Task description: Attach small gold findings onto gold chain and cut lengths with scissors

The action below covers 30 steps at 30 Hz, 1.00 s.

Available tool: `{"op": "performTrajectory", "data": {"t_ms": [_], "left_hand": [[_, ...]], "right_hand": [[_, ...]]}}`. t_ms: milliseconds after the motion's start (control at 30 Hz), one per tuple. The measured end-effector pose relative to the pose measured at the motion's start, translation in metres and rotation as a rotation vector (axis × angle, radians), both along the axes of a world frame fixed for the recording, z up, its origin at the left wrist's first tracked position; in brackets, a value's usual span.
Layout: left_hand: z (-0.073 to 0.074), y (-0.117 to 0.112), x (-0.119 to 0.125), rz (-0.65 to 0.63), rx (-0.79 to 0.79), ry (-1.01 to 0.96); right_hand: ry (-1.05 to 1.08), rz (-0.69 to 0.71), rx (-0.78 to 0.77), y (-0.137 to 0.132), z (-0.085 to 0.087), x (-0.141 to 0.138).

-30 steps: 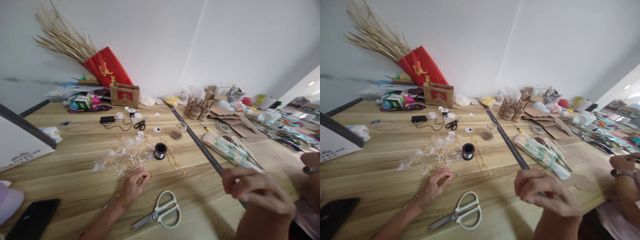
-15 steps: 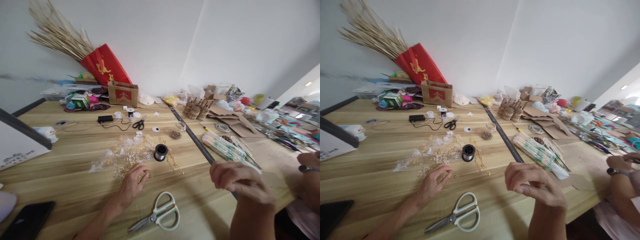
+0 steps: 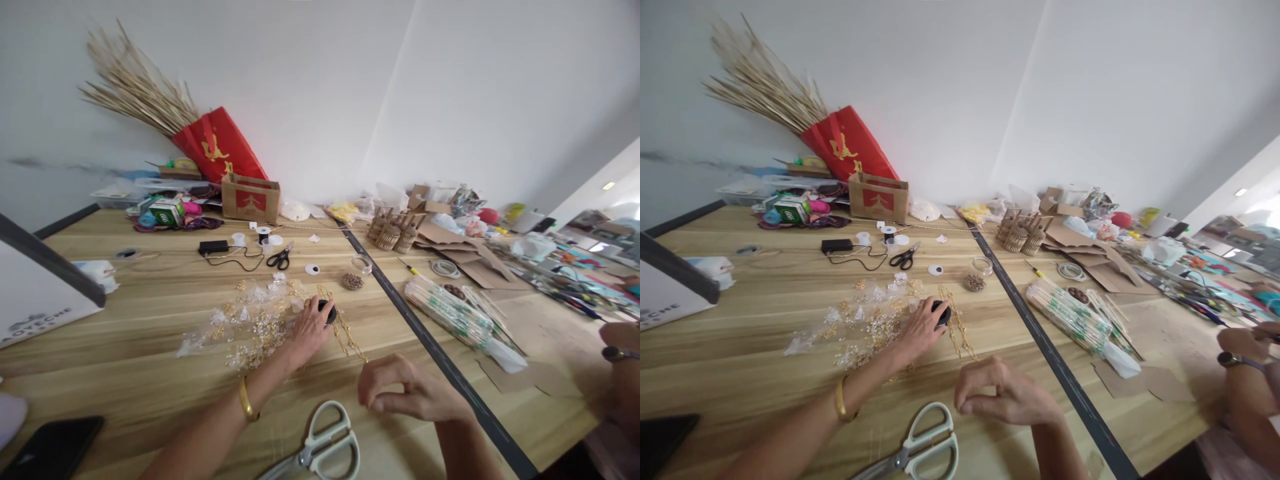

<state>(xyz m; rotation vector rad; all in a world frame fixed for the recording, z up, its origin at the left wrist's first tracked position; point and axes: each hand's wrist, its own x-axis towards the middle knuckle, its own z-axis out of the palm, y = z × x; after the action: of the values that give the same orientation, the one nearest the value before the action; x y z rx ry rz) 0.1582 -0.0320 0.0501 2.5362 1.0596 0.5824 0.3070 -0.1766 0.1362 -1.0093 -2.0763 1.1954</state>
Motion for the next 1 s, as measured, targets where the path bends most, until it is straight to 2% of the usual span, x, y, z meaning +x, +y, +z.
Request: {"op": "performTrajectory", "data": {"t_ms": [100, 233, 400, 533, 800, 900, 1000], "left_hand": [[-0.003, 0.013, 0.001, -0.055, -0.066, -0.024], [-0.007, 0.032, -0.001, -0.086, -0.070, -0.075], [-0.011, 0.058, -0.002, -0.074, -0.034, -0.105], [-0.013, 0.068, 0.000, -0.053, -0.013, -0.128], [-0.016, 0.072, 0.001, -0.032, 0.013, -0.129], [-0.018, 0.073, 0.000, -0.022, 0.023, -0.131], [-0.020, 0.072, 0.002, 0.011, 0.065, -0.102]], "right_hand": [[-0.021, -0.003, -0.079, 0.008, -0.016, -0.007], [0.002, -0.006, -0.147, 0.018, -0.033, -0.011], [-0.006, -0.029, -0.193, 0.022, -0.042, -0.013], [-0.052, -0.021, -0.216, 0.018, -0.039, -0.019], [-0.169, 0.064, -0.081, -0.006, -0.013, -0.022], [-0.228, 0.013, -0.059, -0.017, -0.009, -0.021], [-0.298, -0.117, -0.098, -0.027, -0.011, -0.019]]}}
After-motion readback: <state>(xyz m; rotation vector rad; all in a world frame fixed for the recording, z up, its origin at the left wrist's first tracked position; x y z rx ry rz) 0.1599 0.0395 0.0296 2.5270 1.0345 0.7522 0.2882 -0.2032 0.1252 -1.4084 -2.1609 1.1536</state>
